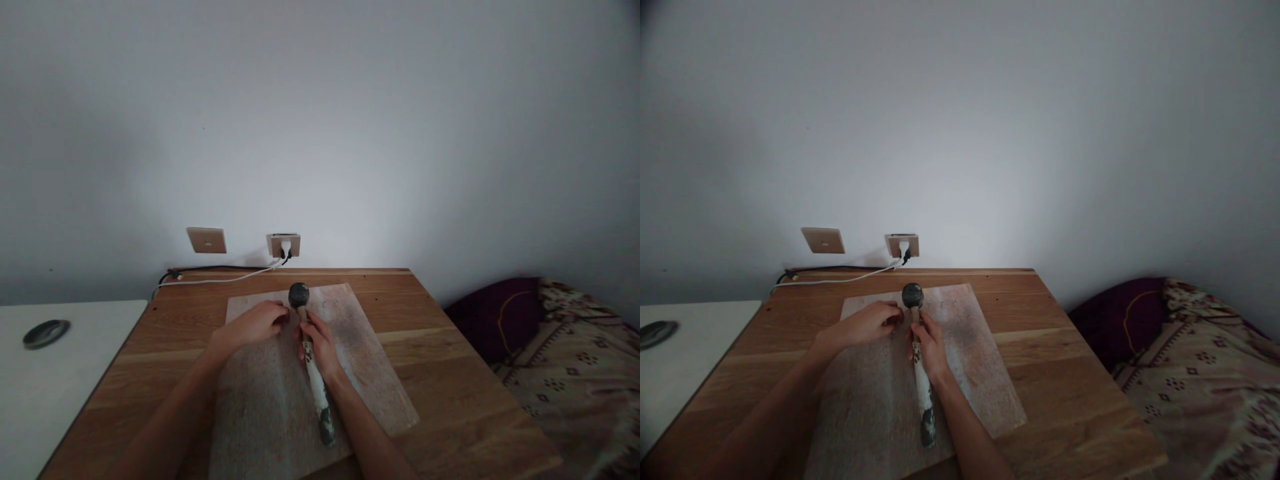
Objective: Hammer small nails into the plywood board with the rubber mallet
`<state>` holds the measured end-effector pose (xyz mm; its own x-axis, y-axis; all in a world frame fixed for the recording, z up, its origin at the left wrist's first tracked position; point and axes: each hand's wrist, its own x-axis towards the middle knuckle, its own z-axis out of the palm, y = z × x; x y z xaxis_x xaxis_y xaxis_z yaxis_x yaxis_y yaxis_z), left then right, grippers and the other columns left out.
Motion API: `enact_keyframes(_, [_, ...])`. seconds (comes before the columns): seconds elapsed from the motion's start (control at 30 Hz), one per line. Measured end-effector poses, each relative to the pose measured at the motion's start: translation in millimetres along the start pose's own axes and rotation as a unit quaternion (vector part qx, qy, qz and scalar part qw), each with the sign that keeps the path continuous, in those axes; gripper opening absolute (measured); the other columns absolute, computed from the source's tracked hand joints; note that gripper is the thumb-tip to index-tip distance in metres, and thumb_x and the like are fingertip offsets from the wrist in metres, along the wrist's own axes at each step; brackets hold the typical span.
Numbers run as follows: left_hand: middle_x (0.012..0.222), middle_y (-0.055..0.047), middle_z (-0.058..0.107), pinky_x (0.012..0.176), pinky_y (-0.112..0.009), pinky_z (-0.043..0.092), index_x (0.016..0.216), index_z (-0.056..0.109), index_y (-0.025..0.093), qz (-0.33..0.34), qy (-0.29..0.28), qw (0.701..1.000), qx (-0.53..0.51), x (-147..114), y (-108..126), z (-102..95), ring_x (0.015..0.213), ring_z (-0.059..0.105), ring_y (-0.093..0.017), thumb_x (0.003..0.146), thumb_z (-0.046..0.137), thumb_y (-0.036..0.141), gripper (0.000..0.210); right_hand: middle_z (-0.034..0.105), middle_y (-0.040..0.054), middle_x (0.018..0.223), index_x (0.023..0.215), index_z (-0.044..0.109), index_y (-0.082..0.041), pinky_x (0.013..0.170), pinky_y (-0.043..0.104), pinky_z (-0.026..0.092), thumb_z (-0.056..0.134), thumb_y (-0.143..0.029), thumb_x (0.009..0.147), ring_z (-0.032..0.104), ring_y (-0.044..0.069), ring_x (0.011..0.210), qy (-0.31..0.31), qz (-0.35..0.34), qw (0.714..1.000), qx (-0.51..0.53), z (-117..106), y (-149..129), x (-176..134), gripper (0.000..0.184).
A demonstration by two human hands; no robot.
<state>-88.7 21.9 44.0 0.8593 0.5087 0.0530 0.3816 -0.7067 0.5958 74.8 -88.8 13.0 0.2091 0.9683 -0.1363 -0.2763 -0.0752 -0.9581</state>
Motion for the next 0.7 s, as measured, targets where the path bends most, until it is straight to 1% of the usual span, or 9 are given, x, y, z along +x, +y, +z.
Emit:
enact_keyframes(0.07, [0.089,-0.006,0.073,0.076,-0.027,0.045,0.087,0.073,0.016,-0.018,0.002,1.000,-0.002,-3.1,-8.4,-8.4,0.085,0.067,-0.021,0.083,0.056,0.007,0.019,0.062,-0.0049,0.061,0.090,0.061,-0.019,0.028,0.021,0.032,0.065,-0.042,0.074,0.049,0.010,0.031,0.003,0.002,1.000,0.004,-0.3,1.4,0.1,0.028])
enact_keyframes(0.13, [0.091,-0.006,0.071,0.078,-0.028,0.045,0.086,0.073,0.016,-0.037,0.024,0.999,0.009,-6.8,-21.3,-14.8,0.087,0.065,-0.021,0.082,0.055,0.007,0.020,0.062,-0.0048,0.062,0.088,0.060,-0.019,0.028,0.021,0.031,0.065,-0.043,0.075,0.049,0.010,0.031,0.004,0.003,1.000,0.006,-0.5,3.2,0.1,0.028])
enact_keyframes(0.23, [0.096,-0.006,0.069,0.081,-0.028,0.045,0.082,0.071,0.017,-0.067,0.054,0.995,0.040,-11.5,-41.6,-18.8,0.089,0.064,-0.021,0.080,0.054,0.006,0.021,0.061,-0.0047,0.063,0.086,0.060,-0.019,0.027,0.021,0.031,0.066,-0.043,0.075,0.049,0.010,0.031,0.004,0.004,1.000,0.005,-0.4,5.3,0.1,0.027])
enact_keyframes(0.33, [0.092,-0.005,0.070,0.079,-0.027,0.044,0.081,0.070,0.020,-0.095,0.044,0.994,0.042,-13.4,-52.5,-18.9,0.086,0.065,-0.020,0.080,0.054,0.007,0.020,0.062,-0.0043,0.063,0.082,0.058,-0.019,0.028,0.021,0.032,0.065,-0.043,0.075,0.049,0.009,0.031,0.005,-0.001,1.000,0.004,-0.3,5.6,0.5,0.026])
enact_keyframes(0.4, [0.086,-0.003,0.071,0.078,-0.027,0.044,0.083,0.069,0.021,-0.100,0.043,0.994,0.029,-13.2,-52.9,-18.7,0.082,0.064,-0.019,0.081,0.055,0.009,0.019,0.062,-0.0040,0.063,0.084,0.059,-0.019,0.029,0.021,0.033,0.065,-0.043,0.075,0.049,0.009,0.032,0.004,-0.003,1.000,0.002,-0.1,4.8,0.7,0.026])
enact_keyframes(0.5, [0.081,-0.002,0.071,0.075,-0.026,0.042,0.081,0.069,0.021,-0.101,0.054,0.993,0.025,-11.9,-46.5,-19.1,0.079,0.064,-0.019,0.082,0.056,0.009,0.018,0.062,-0.0040,0.063,0.088,0.061,-0.019,0.029,0.021,0.033,0.065,-0.044,0.075,0.049,0.010,0.032,0.004,-0.001,1.000,0.000,0.0,3.3,0.7,0.028])
enact_keyframes(0.7, [0.087,-0.005,0.073,0.077,-0.028,0.043,0.082,0.071,0.019,-0.100,0.031,0.993,0.062,-9.8,-30.1,-19.0,0.085,0.066,-0.021,0.086,0.054,0.009,0.020,0.062,-0.0041,0.062,0.085,0.061,-0.019,0.029,0.021,0.034,0.066,-0.044,0.074,0.049,0.009,0.032,0.003,-0.006,1.000,-0.003,-0.3,3.5,0.7,0.027])
